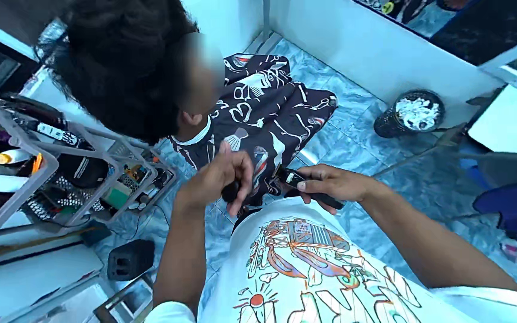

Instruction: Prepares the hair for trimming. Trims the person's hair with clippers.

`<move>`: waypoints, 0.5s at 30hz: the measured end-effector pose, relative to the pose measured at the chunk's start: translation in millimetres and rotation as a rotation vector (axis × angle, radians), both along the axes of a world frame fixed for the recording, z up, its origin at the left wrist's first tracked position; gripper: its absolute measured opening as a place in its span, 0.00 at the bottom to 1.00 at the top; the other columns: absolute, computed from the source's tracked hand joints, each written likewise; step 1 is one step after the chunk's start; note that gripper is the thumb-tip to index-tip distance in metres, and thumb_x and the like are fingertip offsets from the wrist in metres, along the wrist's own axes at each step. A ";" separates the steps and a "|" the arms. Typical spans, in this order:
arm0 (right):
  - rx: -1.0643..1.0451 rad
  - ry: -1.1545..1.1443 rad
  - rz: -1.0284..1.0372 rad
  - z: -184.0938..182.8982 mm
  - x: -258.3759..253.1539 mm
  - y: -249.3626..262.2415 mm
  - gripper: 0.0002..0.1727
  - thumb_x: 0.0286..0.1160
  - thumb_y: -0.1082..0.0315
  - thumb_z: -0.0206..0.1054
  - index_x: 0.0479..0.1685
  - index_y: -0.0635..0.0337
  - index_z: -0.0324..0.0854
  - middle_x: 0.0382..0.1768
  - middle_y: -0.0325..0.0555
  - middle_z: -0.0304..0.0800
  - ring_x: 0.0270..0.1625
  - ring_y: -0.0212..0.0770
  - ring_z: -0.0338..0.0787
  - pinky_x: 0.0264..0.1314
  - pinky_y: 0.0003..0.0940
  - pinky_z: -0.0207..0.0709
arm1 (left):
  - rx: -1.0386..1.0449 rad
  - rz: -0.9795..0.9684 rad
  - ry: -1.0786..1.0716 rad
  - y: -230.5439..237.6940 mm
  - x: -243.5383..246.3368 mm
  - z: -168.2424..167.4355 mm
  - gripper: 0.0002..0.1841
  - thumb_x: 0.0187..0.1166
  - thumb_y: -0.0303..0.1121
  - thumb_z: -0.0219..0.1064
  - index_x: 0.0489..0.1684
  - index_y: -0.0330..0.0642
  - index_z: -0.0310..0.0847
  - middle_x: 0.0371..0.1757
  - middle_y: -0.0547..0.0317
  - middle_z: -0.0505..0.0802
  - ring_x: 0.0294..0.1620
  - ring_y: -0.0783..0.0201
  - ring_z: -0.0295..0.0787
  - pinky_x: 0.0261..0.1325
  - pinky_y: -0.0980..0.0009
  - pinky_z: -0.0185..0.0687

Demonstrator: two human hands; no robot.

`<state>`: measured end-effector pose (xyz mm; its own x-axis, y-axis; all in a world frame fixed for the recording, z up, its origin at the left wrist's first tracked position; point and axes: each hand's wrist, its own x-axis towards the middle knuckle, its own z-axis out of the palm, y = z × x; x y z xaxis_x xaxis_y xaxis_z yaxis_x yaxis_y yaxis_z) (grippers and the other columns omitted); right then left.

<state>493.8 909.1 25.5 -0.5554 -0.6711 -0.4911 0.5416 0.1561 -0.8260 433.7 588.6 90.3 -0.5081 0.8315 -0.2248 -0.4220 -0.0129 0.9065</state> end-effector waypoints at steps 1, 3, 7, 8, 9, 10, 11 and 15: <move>-0.010 -0.010 0.040 -2.9 -13.3 12.4 0.15 0.92 0.56 0.55 0.60 0.55 0.79 0.36 0.48 0.90 0.13 0.36 0.81 0.11 0.29 0.79 | 0.011 -0.019 -0.048 9.8 3.4 -4.5 0.46 0.74 0.82 0.32 0.38 0.47 0.79 0.22 0.58 0.85 0.14 0.64 0.84 0.13 0.68 0.83; -0.013 -0.007 0.138 -8.2 -39.4 30.9 0.16 0.92 0.55 0.56 0.62 0.56 0.79 0.37 0.48 0.89 0.13 0.37 0.81 0.11 0.30 0.79 | 0.034 -0.032 -0.083 44.5 3.7 -14.3 0.46 0.72 0.83 0.36 0.38 0.45 0.79 0.24 0.59 0.86 0.16 0.65 0.85 0.14 0.70 0.83; 0.266 0.409 0.318 -11.4 -75.5 41.0 0.18 0.86 0.62 0.63 0.71 0.52 0.75 0.33 0.48 0.89 0.19 0.40 0.83 0.20 0.38 0.80 | 0.246 0.097 -0.082 140.0 -6.5 -19.0 0.42 0.78 0.78 0.39 0.41 0.44 0.79 0.27 0.57 0.87 0.20 0.63 0.86 0.22 0.68 0.86; 0.325 0.570 0.327 -10.8 -83.1 42.6 0.26 0.76 0.68 0.71 0.75 0.55 0.74 0.35 0.52 0.90 0.27 0.45 0.88 0.30 0.47 0.83 | 0.320 0.124 -0.093 158.8 -8.0 -13.3 0.41 0.78 0.78 0.39 0.42 0.46 0.78 0.28 0.56 0.87 0.21 0.62 0.87 0.22 0.67 0.87; 0.323 0.721 0.293 -10.7 -88.4 44.7 0.31 0.65 0.71 0.76 0.72 0.61 0.76 0.36 0.56 0.92 0.34 0.51 0.92 0.38 0.56 0.84 | 0.351 0.154 -0.096 174.8 -7.4 -7.1 0.43 0.77 0.80 0.38 0.43 0.46 0.79 0.28 0.56 0.88 0.21 0.61 0.88 0.21 0.66 0.87; 0.295 0.806 0.250 -11.2 -95.3 45.4 0.30 0.64 0.71 0.75 0.71 0.66 0.78 0.36 0.57 0.92 0.36 0.54 0.93 0.42 0.59 0.85 | 0.320 0.215 -0.058 187.3 -8.0 -4.2 0.45 0.76 0.80 0.35 0.44 0.45 0.81 0.28 0.57 0.89 0.21 0.62 0.89 0.21 0.65 0.88; 0.261 0.875 0.169 -15.2 -100.1 43.4 0.20 0.66 0.69 0.71 0.59 0.65 0.84 0.31 0.52 0.91 0.33 0.48 0.91 0.38 0.50 0.85 | 0.206 0.344 0.040 194.9 -11.1 -7.8 0.46 0.82 0.76 0.30 0.46 0.41 0.81 0.27 0.57 0.90 0.21 0.63 0.89 0.22 0.65 0.89; 0.683 0.922 0.403 -26.7 -118.7 24.7 0.42 0.87 0.53 0.61 0.98 0.38 0.43 0.43 0.58 0.90 0.39 0.61 0.92 0.41 0.65 0.86 | -0.349 0.976 0.201 161.5 -25.7 -34.4 0.31 0.95 0.54 0.29 0.54 0.40 0.75 0.26 0.57 0.86 0.19 0.60 0.84 0.24 0.59 0.88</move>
<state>375.1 933.8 -1.1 -0.6938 -0.6337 -0.3422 -0.3932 0.7314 -0.5572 408.0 750.1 56.0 -0.9762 -0.0527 -0.2102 -0.2109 0.0090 0.9775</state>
